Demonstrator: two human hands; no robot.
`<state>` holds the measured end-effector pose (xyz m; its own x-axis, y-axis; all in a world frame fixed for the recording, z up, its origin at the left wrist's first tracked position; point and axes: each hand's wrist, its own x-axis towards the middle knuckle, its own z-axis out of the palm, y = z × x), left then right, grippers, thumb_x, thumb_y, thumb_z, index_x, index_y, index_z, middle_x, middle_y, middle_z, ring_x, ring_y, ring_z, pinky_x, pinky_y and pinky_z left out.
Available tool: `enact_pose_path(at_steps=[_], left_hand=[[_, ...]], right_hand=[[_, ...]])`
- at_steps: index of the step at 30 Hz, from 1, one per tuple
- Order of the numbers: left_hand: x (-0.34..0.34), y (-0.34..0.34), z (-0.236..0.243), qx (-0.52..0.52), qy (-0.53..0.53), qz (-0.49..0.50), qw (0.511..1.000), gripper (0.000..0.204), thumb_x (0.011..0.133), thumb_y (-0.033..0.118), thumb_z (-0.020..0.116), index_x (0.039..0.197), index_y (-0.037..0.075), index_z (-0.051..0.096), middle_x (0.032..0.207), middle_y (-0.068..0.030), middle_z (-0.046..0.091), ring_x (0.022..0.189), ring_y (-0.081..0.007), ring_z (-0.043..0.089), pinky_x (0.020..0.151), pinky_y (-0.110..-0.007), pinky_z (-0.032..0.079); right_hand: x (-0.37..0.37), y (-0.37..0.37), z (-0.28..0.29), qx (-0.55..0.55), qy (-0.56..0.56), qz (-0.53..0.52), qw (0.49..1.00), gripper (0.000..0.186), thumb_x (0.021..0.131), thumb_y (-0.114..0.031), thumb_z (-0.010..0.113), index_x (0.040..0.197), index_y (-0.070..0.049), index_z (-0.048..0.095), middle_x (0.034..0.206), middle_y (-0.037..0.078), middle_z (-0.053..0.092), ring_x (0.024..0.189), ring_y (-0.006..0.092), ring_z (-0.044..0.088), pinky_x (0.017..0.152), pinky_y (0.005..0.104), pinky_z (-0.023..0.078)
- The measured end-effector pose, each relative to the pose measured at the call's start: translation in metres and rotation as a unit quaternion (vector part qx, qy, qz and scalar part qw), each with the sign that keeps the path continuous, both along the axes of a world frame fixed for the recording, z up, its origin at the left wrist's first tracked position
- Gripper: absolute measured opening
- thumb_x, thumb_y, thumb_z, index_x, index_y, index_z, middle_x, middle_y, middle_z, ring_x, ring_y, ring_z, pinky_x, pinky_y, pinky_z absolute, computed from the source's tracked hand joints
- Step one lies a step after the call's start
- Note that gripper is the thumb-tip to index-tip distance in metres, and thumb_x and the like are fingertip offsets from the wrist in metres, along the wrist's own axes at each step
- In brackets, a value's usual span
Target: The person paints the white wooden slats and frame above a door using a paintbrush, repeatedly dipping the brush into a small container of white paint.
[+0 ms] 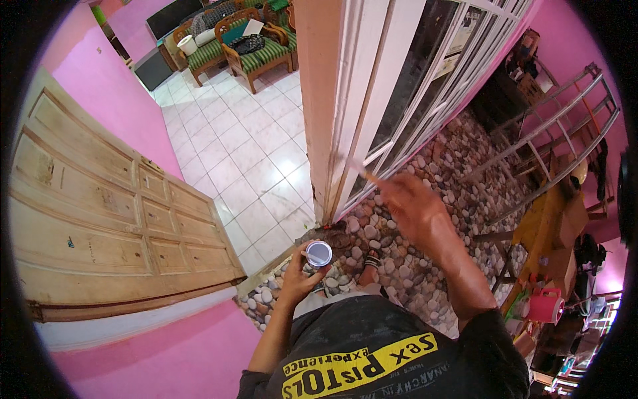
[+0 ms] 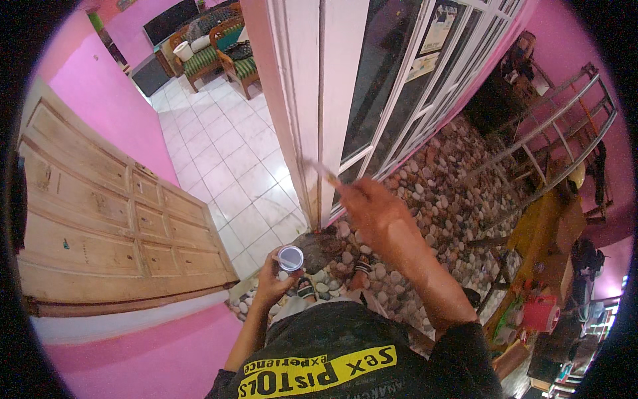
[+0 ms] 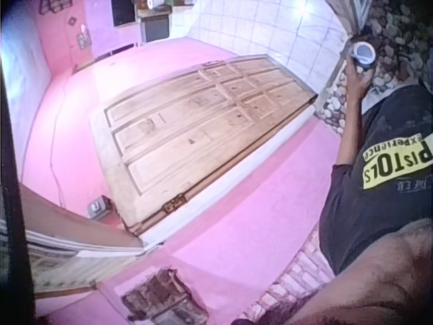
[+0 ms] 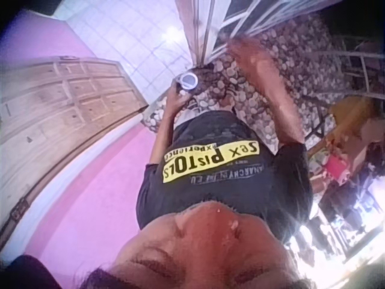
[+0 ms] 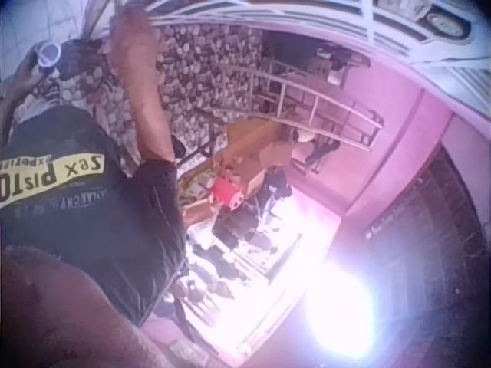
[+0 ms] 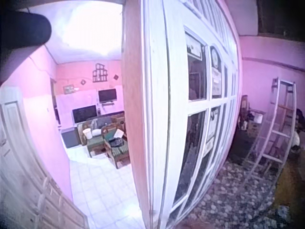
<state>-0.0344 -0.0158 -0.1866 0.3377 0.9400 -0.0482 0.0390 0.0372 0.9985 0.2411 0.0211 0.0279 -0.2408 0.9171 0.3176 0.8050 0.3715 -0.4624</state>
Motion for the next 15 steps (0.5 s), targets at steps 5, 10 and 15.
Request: enact_pose_path(at_steps=[5, 10, 15], left_hand=[[0.002, -0.001, 0.005, -0.004, 0.016, -0.023, 1.0, 0.074, 0.08, 0.0, 0.081, 0.143, 0.002, 0.043, 0.135, -0.0114, 0.058, 0.127, -0.0216, 0.057, 0.111, -0.038, 0.043], [0.002, -0.001, 0.004, 0.003, -0.001, -0.013, 1.0, 0.072, 0.08, 0.001, 0.08, 0.143, 0.003, 0.044, 0.136, -0.0109, 0.058, 0.125, -0.0215, 0.058, 0.11, -0.039, 0.045], [0.0, 0.0, 0.002, -0.02, -0.015, -0.019, 0.999, 0.076, 0.081, 0.006, 0.084, 0.144, 0.005, 0.042, 0.14, -0.0107, 0.056, 0.13, -0.021, 0.055, 0.113, -0.039, 0.041]], right_hand=[[-0.011, 0.019, -0.06, -0.026, -0.095, 0.058, 0.993, 0.038, 0.085, 0.0, 0.062, 0.123, 0.002, 0.061, 0.108, 0.02, 0.059, 0.094, 0.0382, 0.064, 0.079, 0.0455, 0.054], [-0.014, 0.03, -0.007, 0.067, -0.053, 0.032, 0.996, 0.042, 0.084, 0.0, 0.063, 0.126, -0.001, 0.061, 0.104, 0.018, 0.06, 0.093, 0.0369, 0.065, 0.078, 0.0441, 0.055], [-0.007, 0.003, 0.023, 0.007, -0.073, 0.031, 0.997, 0.064, 0.088, -0.002, 0.068, 0.149, -0.014, 0.052, 0.109, 0.017, 0.062, 0.095, 0.035, 0.068, 0.075, 0.0438, 0.056]])
